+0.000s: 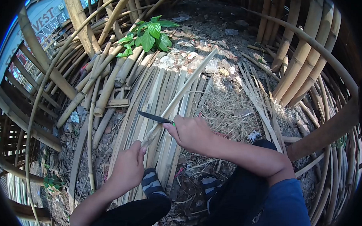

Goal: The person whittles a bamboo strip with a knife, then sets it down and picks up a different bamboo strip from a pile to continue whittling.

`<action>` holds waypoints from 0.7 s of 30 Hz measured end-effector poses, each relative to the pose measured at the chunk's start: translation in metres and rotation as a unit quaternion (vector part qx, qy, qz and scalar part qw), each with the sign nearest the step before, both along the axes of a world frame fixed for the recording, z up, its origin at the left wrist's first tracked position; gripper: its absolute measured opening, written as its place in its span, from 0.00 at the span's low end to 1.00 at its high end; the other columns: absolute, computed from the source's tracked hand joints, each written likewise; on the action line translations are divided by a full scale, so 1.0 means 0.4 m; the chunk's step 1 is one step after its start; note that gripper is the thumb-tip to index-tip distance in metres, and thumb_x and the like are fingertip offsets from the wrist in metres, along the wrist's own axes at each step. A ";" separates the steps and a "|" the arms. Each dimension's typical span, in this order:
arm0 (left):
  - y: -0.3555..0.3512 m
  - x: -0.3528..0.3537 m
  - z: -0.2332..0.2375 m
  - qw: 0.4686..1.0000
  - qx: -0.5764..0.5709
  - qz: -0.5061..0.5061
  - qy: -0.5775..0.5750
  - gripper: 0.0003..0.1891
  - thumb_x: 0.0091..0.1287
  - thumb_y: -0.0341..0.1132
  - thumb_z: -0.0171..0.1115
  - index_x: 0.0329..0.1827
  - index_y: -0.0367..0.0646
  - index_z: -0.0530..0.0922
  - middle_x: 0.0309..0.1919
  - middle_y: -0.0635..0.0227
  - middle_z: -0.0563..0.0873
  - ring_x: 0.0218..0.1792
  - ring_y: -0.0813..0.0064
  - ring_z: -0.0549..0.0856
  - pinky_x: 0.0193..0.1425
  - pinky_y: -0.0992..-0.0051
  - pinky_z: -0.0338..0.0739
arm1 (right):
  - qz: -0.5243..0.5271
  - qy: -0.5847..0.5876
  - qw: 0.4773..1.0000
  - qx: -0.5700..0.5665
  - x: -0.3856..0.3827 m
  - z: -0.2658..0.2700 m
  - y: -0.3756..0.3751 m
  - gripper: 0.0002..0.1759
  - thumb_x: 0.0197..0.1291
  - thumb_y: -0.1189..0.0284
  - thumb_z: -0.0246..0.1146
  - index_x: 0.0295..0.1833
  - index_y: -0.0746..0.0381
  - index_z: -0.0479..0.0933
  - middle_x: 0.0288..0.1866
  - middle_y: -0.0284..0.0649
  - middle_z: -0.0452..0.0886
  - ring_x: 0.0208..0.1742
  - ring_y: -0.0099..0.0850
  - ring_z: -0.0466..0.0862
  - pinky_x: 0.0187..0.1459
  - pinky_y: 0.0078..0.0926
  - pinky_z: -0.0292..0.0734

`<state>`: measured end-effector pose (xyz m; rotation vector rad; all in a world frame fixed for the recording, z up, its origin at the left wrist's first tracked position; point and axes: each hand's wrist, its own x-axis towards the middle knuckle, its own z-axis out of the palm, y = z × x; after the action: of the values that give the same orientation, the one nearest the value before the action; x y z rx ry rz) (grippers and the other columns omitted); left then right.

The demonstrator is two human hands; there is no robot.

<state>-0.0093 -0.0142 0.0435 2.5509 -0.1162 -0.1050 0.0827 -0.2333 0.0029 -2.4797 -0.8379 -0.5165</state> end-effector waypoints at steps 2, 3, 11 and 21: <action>-0.010 -0.006 0.011 0.999 0.010 -0.006 -0.033 0.12 0.78 0.32 0.50 0.36 0.33 0.69 0.20 0.44 0.77 0.26 0.40 0.80 0.31 0.54 0.71 | 0.017 -0.034 0.999 -0.011 0.006 -0.003 0.005 0.27 0.74 0.54 0.55 0.28 0.65 0.74 0.16 0.46 0.78 0.18 0.46 0.82 0.21 0.44 0.76; -0.013 -0.008 0.013 0.999 0.010 -0.004 -0.034 0.12 0.78 0.32 0.50 0.36 0.33 0.69 0.20 0.44 0.77 0.26 0.40 0.80 0.31 0.54 0.71 | 0.018 -0.027 0.999 -0.016 0.018 -0.011 0.000 0.27 0.73 0.53 0.56 0.28 0.64 0.74 0.15 0.45 0.77 0.16 0.45 0.82 0.20 0.42 0.76; -0.016 -0.016 0.009 0.996 0.038 -0.038 -0.067 0.11 0.77 0.30 0.51 0.37 0.31 0.68 0.18 0.39 0.77 0.24 0.35 0.80 0.28 0.46 0.71 | -0.036 -0.024 0.997 -0.060 0.089 -0.030 -0.072 0.30 0.74 0.50 0.53 0.27 0.64 0.76 0.15 0.44 0.78 0.16 0.44 0.82 0.19 0.43 0.77; -0.020 -0.021 -0.001 0.995 0.042 -0.057 -0.065 0.10 0.77 0.30 0.51 0.37 0.31 0.67 0.19 0.39 0.77 0.25 0.35 0.80 0.28 0.46 0.70 | -0.027 -0.122 0.990 -0.064 0.155 -0.069 -0.147 0.29 0.73 0.50 0.54 0.26 0.63 0.75 0.17 0.45 0.79 0.17 0.44 0.82 0.20 0.42 0.77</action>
<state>-0.0178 -0.0221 0.0430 2.6340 -0.3138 0.0119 0.1446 -0.2920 -0.0249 -2.5974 -0.9245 -0.8225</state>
